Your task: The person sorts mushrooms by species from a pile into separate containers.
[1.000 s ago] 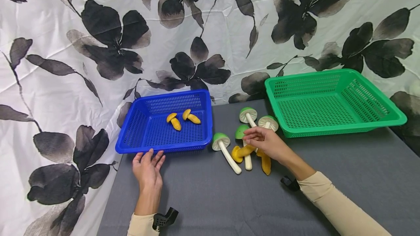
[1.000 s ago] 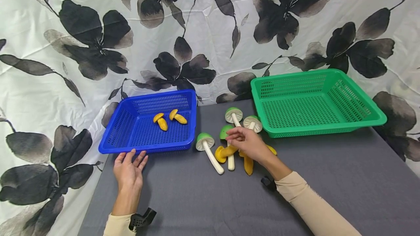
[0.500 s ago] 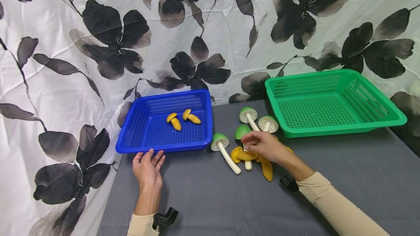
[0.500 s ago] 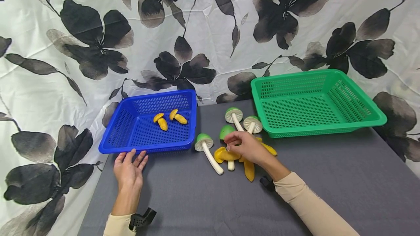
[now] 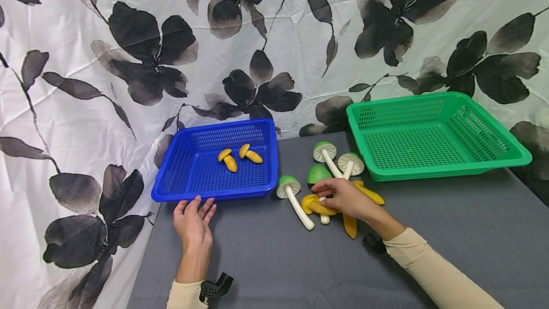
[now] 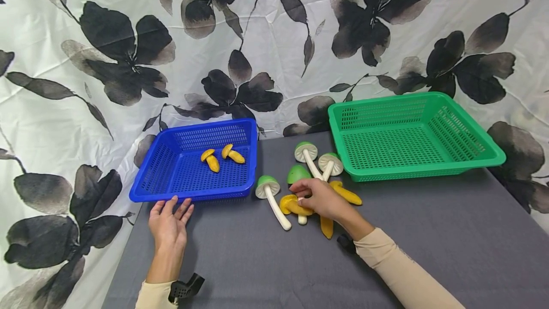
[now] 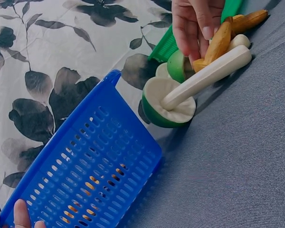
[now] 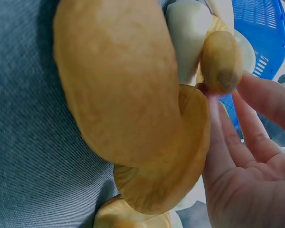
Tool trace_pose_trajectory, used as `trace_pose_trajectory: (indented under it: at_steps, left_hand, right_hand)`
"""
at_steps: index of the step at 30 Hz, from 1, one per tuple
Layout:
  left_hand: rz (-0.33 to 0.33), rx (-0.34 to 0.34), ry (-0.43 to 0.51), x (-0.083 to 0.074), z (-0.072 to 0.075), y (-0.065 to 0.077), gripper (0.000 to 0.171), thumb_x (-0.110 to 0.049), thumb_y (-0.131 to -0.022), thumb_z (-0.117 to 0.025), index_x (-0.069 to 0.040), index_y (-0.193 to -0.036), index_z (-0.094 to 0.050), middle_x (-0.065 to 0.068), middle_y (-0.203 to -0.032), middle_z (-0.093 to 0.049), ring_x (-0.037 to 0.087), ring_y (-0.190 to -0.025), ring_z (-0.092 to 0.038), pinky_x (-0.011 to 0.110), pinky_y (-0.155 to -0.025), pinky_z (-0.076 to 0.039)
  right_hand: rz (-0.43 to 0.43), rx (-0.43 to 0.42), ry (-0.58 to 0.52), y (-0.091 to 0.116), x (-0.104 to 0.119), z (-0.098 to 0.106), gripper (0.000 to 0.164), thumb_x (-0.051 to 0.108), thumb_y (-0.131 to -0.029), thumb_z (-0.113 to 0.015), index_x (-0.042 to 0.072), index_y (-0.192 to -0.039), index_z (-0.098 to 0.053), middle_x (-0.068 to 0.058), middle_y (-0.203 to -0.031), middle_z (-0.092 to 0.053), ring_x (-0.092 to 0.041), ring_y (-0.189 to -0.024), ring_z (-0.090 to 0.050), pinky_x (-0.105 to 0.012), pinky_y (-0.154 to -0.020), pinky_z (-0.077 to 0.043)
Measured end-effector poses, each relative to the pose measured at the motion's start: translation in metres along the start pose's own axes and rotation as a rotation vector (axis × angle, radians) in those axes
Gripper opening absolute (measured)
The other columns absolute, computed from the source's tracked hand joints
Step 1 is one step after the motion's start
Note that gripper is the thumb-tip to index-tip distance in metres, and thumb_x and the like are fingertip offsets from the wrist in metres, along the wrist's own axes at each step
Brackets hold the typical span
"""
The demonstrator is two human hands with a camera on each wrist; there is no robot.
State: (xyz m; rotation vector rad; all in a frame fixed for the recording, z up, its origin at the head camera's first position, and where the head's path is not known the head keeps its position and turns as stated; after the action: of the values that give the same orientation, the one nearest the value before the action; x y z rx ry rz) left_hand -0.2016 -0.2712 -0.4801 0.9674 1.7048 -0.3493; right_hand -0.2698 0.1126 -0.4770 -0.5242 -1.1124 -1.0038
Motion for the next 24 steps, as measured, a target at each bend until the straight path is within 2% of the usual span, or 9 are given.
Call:
trace_pose_trajectory:
  at_steps: [5,11,15,19,24]
  left_hand:
    - [-0.003,-0.007,-0.019,0.000,0.000,0.000,0.048,-0.013,-0.103,-0.060,-0.009,-0.139,-0.029,0.009,-0.118,-0.050,0.032,-0.103,-0.073,0.043,-0.088,-0.061]
    - [-0.001,-0.009,-0.030,-0.001,0.001,0.000,0.049,-0.014,-0.103,-0.060,-0.009,-0.141,-0.029,0.010,-0.121,-0.050,0.034,-0.107,-0.071,0.043,-0.089,-0.060]
    - [-0.002,-0.010,-0.038,0.000,0.001,0.000,0.051,-0.014,-0.103,-0.059,-0.008,-0.143,-0.028,0.012,-0.124,-0.050,0.034,-0.107,-0.071,0.043,-0.089,-0.060]
    - [-0.004,-0.010,-0.036,0.000,0.001,0.000,0.051,-0.013,-0.103,-0.058,-0.008,-0.144,-0.027,0.013,-0.125,-0.050,0.031,-0.103,-0.073,0.041,-0.086,-0.061]
    - [-0.001,-0.010,-0.036,0.001,0.001,-0.001,0.050,-0.015,-0.104,-0.059,-0.010,-0.143,-0.028,0.012,-0.127,-0.050,0.026,-0.097,-0.074,0.040,-0.085,-0.062]
  right_hand:
    - [-0.001,0.003,0.108,-0.001,0.003,-0.003,0.037,-0.003,-0.090,-0.072,-0.001,-0.127,-0.065,-0.016,-0.124,-0.068,-0.033,-0.116,-0.064,-0.041,-0.092,-0.057]
    - [0.010,0.037,0.182,-0.001,0.005,-0.008,0.039,0.005,-0.089,-0.076,0.005,-0.127,-0.067,-0.008,-0.118,-0.070,-0.029,-0.111,-0.064,-0.046,-0.095,-0.053]
    - [0.026,0.070,0.230,-0.002,0.003,-0.011,0.040,0.012,-0.089,-0.079,0.009,-0.127,-0.068,-0.003,-0.114,-0.069,-0.026,-0.104,-0.062,-0.040,-0.088,-0.053]
    - [0.034,0.087,0.250,-0.003,0.002,-0.013,0.043,0.016,-0.089,-0.080,0.006,-0.129,-0.066,-0.002,-0.112,-0.068,-0.023,-0.099,-0.061,-0.034,-0.083,-0.052]
    - [0.045,0.105,0.217,-0.003,0.004,-0.015,0.048,0.015,-0.090,-0.079,0.001,-0.132,-0.063,-0.003,-0.108,-0.067,-0.018,-0.088,-0.060,-0.029,-0.074,-0.053]
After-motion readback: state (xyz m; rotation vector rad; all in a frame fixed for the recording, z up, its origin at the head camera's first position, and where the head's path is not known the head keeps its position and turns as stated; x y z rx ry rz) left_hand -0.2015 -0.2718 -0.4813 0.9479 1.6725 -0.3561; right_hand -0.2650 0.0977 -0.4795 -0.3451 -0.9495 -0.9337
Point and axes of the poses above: each hand's wrist, its own y-axis away from the middle knuckle, its own z-axis out of the back of the hand, x = y × z, the point moved 9 cm from there along -y, towards the middle knuckle
